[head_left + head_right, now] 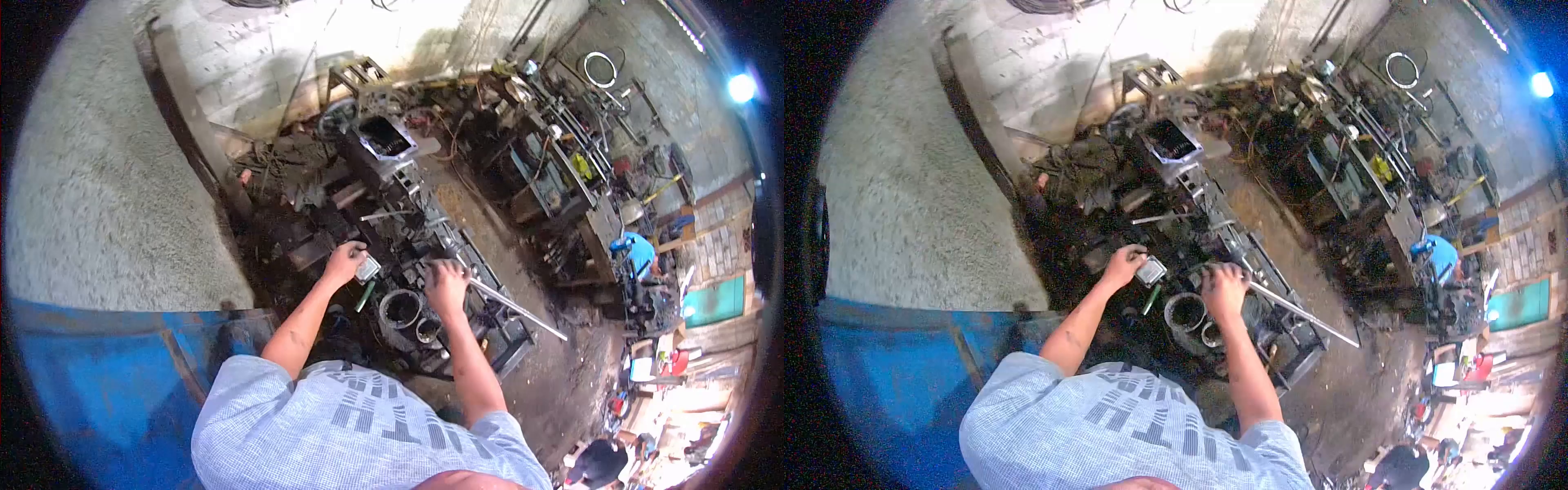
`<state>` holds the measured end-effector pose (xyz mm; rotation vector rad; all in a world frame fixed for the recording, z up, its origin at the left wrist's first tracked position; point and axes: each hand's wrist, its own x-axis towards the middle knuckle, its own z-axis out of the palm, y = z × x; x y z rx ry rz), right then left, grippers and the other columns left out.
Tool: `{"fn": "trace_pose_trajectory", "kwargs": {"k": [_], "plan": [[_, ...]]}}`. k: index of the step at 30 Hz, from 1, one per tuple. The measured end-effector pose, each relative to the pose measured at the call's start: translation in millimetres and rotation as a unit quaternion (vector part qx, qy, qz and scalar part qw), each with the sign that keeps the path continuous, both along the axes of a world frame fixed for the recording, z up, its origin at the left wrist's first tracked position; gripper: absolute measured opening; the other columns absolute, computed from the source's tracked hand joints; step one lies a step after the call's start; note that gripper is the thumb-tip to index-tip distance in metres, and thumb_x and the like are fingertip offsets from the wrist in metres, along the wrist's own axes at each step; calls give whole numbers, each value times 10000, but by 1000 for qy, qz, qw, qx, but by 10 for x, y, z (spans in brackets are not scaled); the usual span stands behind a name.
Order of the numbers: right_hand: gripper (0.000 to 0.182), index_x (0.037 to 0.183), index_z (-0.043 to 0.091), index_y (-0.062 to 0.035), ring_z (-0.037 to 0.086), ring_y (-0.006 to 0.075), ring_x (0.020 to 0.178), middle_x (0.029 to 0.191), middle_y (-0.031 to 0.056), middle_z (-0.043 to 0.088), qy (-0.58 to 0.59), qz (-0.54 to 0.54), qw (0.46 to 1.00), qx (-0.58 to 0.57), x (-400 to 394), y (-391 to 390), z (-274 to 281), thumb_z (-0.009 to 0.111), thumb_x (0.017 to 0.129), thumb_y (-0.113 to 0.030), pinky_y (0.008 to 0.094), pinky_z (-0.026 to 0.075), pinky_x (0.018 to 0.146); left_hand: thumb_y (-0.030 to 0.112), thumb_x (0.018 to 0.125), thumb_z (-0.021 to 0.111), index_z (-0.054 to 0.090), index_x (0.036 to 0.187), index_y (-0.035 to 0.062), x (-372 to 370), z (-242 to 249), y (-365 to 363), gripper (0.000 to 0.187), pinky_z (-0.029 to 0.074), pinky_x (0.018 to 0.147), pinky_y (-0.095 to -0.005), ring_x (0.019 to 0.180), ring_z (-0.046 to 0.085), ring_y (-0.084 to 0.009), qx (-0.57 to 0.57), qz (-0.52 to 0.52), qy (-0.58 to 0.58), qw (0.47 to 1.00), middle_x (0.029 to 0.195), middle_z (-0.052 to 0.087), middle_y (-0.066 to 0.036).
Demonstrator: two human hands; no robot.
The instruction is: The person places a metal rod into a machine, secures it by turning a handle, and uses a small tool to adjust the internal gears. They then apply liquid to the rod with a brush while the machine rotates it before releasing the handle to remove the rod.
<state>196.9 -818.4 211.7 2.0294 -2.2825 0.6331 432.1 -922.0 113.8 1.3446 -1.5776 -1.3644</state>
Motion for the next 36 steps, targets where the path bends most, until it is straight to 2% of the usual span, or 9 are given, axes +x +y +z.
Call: {"fn": "trace_pose_trajectory", "kwargs": {"k": [4, 8, 11, 16, 19, 24, 28, 32, 36], "plan": [[293, 1079, 601, 8, 632, 375, 890, 973, 215, 658, -387, 60, 919, -35, 377, -249, -67, 637, 841, -159, 364, 496, 792, 99, 863, 655, 294, 1453, 125, -246, 567, -84, 692, 507, 668, -277, 778, 615, -122, -68, 70, 183, 978, 933, 643, -63], [263, 1056, 599, 17, 589, 129, 789, 872, 72, 655, -511, 49, 858, -6, 601, -231, 76, 627, 878, -175, 286, 478, 738, 194, 904, 622, 571, 1248, 54, -416, 1072, -148, 375, 495, 681, -268, 762, 612, -93, -246, 85, 64, 964, 920, 672, -55], [236, 1050, 609, 2, 586, 109, 777, 870, 57, 653, -600, 42, 799, 17, 588, -242, 44, 623, 883, -165, 258, 464, 695, 216, 918, 599, 645, 1096, 13, -485, 1089, -205, 274, 492, 718, -272, 781, 633, -133, -148, 96, 137, 975, 902, 686, -76], [393, 1181, 563, -64, 610, 181, 907, 1082, 76, 643, -866, 23, 478, 147, 633, -412, 242, 450, 968, -375, 298, 471, 822, 125, 842, 641, 668, 953, 38, -392, 1447, 163, 144, 500, 744, -365, 827, 652, -293, -422, 33, 22, 906, 888, 671, -127], [350, 1167, 555, -41, 600, 220, 964, 1111, 124, 620, -905, 34, 399, 139, 800, -625, 341, 435, 981, -312, 322, 456, 906, 94, 756, 686, 672, 978, 73, -223, 1564, 355, 224, 480, 732, -405, 842, 632, -312, -449, -47, -21, 892, 898, 661, -103], [299, 1136, 590, -9, 573, 113, 699, 859, 59, 634, -828, -29, 548, 114, 971, -1160, 286, 440, 950, -189, 236, 458, 607, 90, 739, 685, 679, 1051, 94, 60, 1430, -179, 311, 467, 810, -394, 899, 621, -303, -448, -98, -72, 886, 918, 663, -92], [318, 1166, 580, -19, 500, 119, 647, 731, 12, 541, -759, -62, 644, 74, 891, -1952, -42, 438, 925, -169, 232, 409, 608, 114, 804, 669, 693, 1033, 69, 191, 1182, -1158, 235, 497, 819, -376, 933, 651, -297, -283, -188, -39, 940, 1022, 678, -144], [253, 1015, 577, -29, 361, 99, 474, 563, -39, 335, -770, -163, 614, 51, 989, -2471, 43, 403, 923, -188, 261, 367, 482, 135, 850, 633, 667, 1047, 15, 283, 1125, -2353, 233, 494, 869, -352, 989, 652, -288, -199, -101, -1, 975, 1052, 670, -171], [312, 1127, 566, -12, 358, 96, 482, 587, -35, 334, -771, -195, 596, 106, 1074, -2668, 139, 397, 941, -197, 277, 387, 471, 132, 866, 621, 667, 1052, 25, 380, 859, -3622, 220, 493, 850, -329, 975, 655, -241, -227, -37, -30, 973, 1028, 681, -159]]}}
